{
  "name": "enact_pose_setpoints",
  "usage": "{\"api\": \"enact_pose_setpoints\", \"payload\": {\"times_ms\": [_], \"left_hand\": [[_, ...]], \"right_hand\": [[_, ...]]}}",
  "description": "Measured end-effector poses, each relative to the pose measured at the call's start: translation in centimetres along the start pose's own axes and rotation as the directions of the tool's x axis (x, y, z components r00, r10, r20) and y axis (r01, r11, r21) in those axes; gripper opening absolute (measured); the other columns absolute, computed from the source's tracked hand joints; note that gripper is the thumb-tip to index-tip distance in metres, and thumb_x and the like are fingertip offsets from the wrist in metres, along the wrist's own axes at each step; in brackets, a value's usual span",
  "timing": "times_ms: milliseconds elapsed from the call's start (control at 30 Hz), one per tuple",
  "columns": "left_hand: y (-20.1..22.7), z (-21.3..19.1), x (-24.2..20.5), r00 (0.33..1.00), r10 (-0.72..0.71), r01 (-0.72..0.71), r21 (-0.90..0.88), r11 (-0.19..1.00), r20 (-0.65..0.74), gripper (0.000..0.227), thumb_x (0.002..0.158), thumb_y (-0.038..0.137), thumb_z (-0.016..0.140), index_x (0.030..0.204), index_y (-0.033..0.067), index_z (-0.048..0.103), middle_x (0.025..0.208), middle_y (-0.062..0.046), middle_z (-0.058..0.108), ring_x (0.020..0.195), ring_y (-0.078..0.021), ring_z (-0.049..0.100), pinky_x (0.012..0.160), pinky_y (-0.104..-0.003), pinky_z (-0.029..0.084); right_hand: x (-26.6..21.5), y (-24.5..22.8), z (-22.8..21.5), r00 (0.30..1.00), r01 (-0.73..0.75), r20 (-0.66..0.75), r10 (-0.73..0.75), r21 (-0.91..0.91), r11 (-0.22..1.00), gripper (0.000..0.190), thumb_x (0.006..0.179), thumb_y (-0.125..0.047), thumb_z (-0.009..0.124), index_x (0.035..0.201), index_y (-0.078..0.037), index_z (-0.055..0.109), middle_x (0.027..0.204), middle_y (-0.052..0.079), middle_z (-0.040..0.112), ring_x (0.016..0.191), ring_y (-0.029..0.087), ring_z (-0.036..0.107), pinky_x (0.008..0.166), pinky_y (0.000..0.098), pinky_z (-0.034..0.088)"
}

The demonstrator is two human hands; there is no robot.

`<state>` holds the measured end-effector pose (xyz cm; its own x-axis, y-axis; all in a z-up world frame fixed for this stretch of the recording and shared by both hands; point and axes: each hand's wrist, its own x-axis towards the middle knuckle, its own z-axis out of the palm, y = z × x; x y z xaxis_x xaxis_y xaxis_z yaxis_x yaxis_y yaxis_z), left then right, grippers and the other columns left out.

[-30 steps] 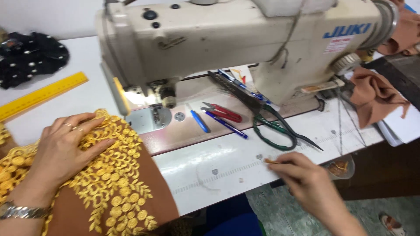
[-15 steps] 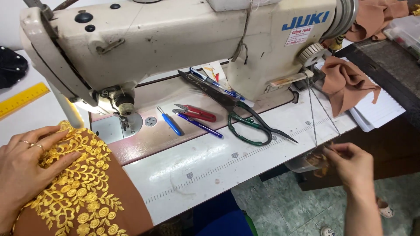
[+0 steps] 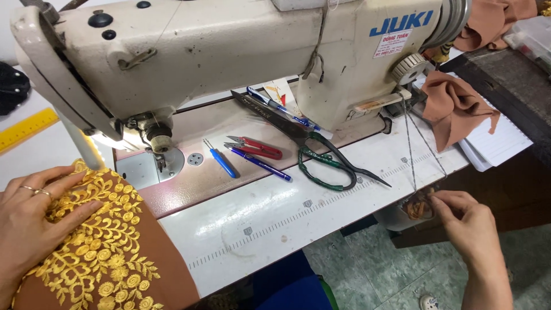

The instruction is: Trimming excess fabric from an embroidered garment using scissors and preparing it for sewing

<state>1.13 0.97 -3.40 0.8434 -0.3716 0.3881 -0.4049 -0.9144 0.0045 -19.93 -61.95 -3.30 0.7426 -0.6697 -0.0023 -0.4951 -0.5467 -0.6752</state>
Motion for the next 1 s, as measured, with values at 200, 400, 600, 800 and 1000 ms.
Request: {"api": "enact_pose_setpoints", "payload": {"times_ms": [200, 400, 600, 800, 1000], "left_hand": [[0.6, -0.6, 0.1, 0.999, -0.043, 0.043, 0.002, 0.999, 0.013, 0.058, 0.076, 0.048, 0.067, 0.129, 0.0233, 0.068, 0.132, 0.002, 0.063, 0.117, -0.0277, 0.057, 0.097, -0.04, 0.044], [1.1, -1.9, 0.6, 0.989, -0.093, 0.086, 0.065, 0.994, 0.117, 0.058, 0.075, 0.057, 0.06, 0.125, 0.0272, 0.066, 0.133, 0.004, 0.06, 0.117, -0.0254, 0.056, 0.091, -0.043, 0.044], [1.3, -2.9, 0.8, 0.988, -0.069, 0.079, -0.071, 0.994, 0.14, 0.057, 0.078, 0.057, 0.06, 0.124, 0.0235, 0.065, 0.13, -0.002, 0.059, 0.116, -0.0277, 0.052, 0.092, -0.046, 0.04], [1.1, -3.0, 0.6, 0.998, 0.002, 0.005, -0.102, 0.995, 0.07, 0.055, 0.08, 0.057, 0.062, 0.12, 0.02, 0.066, 0.125, -0.005, 0.061, 0.113, -0.0281, 0.054, 0.092, -0.047, 0.041], [1.0, -3.3, 0.6, 0.998, 0.035, -0.028, -0.138, 0.99, 0.045, 0.053, 0.082, 0.053, 0.064, 0.12, 0.0152, 0.065, 0.113, -0.007, 0.06, 0.103, -0.028, 0.055, 0.083, -0.046, 0.045]], "right_hand": [[-0.6, -2.4, 0.4, 0.972, 0.152, 0.227, -0.058, -0.423, 0.893, 0.027, 0.089, -0.029, 0.059, 0.092, -0.013, 0.08, 0.108, -0.002, 0.076, 0.109, 0.017, 0.065, 0.089, 0.0341, 0.05], [-0.2, 0.4, -0.5, 0.961, 0.193, -0.107, -0.256, -0.406, 0.893, 0.021, 0.091, -0.029, 0.073, 0.09, -0.008, 0.077, 0.09, 0.007, 0.071, 0.084, 0.021, 0.064, 0.078, 0.0326, 0.045], [-4.8, -5.8, 1.2, 0.958, 0.248, -0.159, -0.24, 0.032, 0.968, 0.02, 0.104, -0.016, 0.07, 0.091, 0.0, 0.068, 0.084, 0.009, 0.063, 0.077, 0.014, 0.052, 0.073, 0.0262, 0.039], [-11.6, -12.6, 9.8, 0.509, 0.451, 0.801, -0.316, 0.065, 0.89, 0.029, 0.08, -0.042, 0.069, 0.098, -0.023, 0.082, 0.102, -0.007, 0.083, 0.097, 0.007, 0.074, 0.088, 0.0249, 0.053], [-18.9, -12.4, 23.1, 0.283, 0.411, 0.799, -0.53, 0.398, 0.82, 0.094, 0.081, -0.026, 0.083, 0.149, -0.017, 0.019, 0.157, 0.006, 0.023, 0.144, 0.019, 0.021, 0.114, 0.0352, 0.018]]}}
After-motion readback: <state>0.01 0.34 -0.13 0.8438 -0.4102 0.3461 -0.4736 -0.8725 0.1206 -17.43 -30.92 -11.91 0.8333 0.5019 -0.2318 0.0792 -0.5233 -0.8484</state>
